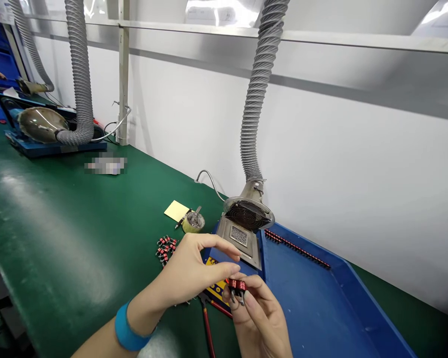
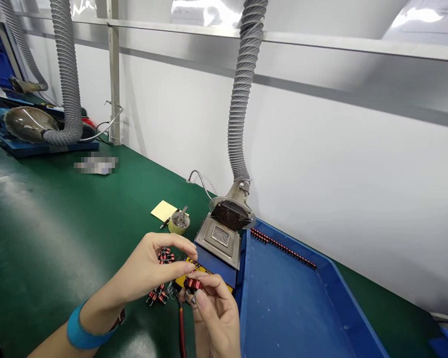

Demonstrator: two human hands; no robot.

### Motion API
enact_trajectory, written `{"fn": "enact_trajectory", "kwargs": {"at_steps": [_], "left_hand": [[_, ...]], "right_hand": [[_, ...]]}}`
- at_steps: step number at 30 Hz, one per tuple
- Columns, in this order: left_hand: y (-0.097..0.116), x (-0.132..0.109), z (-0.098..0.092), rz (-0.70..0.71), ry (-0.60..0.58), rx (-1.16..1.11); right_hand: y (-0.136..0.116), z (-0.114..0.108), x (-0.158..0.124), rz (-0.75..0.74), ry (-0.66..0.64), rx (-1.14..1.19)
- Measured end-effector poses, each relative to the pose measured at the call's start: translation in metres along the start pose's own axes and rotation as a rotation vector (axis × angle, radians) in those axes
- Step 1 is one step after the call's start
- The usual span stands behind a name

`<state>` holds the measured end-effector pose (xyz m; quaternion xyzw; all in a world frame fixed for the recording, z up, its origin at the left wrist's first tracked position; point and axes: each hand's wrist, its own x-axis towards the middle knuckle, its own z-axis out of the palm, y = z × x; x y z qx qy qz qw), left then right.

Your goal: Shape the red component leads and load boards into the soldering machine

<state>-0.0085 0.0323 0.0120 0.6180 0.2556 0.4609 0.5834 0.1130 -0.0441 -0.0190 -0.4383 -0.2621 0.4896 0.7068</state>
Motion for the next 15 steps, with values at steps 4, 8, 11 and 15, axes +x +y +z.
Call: {"fn": "enact_trajectory", "kwargs": {"at_steps": [4, 8, 11, 15], "left_hand": [[-0.0005, -0.0021, 0.0024, 0.037, 0.019, 0.047], [-0.0005, -0.0025, 0.0039, 0.014, -0.013, 0.009], [-0.0009, -0.0014, 0.0041, -0.042, -0.032, 0.002], [-0.0047, 0.0009, 0.0031, -0.031, 0.069, -0.085]], "right_hand": [[0.0026, -0.0016, 0.0008, 0.0, -0.016, -0.007], [0.0063, -0.0029, 0.0019, 0.014, -0.041, -0.017], [0.0063, -0.0023, 0.0016, 0.014, -0.056, -0.01], [0.0037, -0.0017, 0.0007, 0.018, -0.04, -0.009]]}}
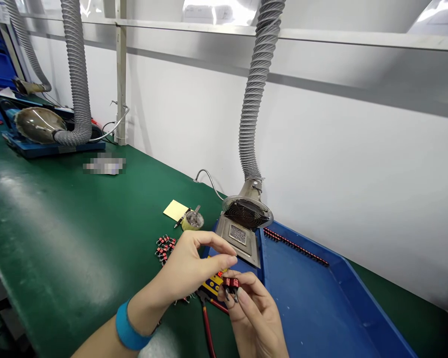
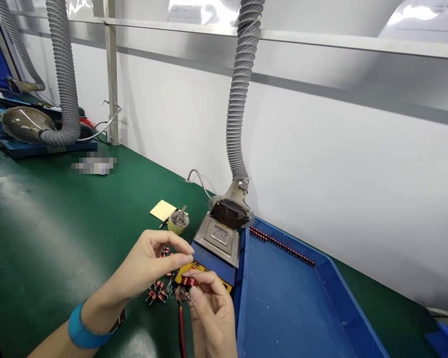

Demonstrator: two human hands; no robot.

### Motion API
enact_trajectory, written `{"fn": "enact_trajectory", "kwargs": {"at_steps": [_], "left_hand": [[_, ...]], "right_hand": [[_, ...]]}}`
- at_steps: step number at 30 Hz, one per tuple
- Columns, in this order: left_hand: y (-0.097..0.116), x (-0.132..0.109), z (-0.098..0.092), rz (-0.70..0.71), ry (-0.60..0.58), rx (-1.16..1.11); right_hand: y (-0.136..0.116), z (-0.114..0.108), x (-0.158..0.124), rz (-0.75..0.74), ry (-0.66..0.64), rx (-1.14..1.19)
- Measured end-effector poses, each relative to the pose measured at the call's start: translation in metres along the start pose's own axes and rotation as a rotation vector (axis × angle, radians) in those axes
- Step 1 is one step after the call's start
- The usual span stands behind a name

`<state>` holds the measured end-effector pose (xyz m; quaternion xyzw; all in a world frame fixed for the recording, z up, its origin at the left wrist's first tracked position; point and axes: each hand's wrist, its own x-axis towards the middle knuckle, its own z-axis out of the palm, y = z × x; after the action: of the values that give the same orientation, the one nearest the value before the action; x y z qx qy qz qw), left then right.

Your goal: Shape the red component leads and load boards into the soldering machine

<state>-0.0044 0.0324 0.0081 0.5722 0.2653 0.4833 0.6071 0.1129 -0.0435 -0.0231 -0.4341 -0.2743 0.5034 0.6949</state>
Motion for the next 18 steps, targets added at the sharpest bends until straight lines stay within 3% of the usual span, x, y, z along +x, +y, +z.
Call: {"fn": "enact_trajectory", "kwargs": {"at_steps": [5, 10, 12, 14, 16, 18], "left_hand": [[-0.004, 0.003, -0.004, 0.149, 0.213, -0.162], [0.003, -0.002, -0.012, 0.215, 0.248, -0.09], [0.009, -0.01, -0.021, 0.265, 0.181, 0.07], [0.011, -0.026, -0.037, 0.394, 0.036, 0.359], [0.003, -0.049, -0.057, 0.573, -0.121, 0.703], [-0.016, -0.078, -0.076, 0.651, -0.188, 0.946]], "right_hand": [[-0.002, 0.002, 0.0, -0.004, 0.005, 0.001], [-0.005, 0.002, -0.002, 0.014, -0.011, 0.038], [-0.008, -0.005, -0.003, 0.008, -0.008, 0.024], [-0.014, -0.018, 0.0, 0.0, 0.012, -0.029], [-0.022, -0.035, 0.01, -0.004, 0.022, -0.091], [-0.032, -0.053, 0.026, -0.008, 0.031, -0.158]]}}
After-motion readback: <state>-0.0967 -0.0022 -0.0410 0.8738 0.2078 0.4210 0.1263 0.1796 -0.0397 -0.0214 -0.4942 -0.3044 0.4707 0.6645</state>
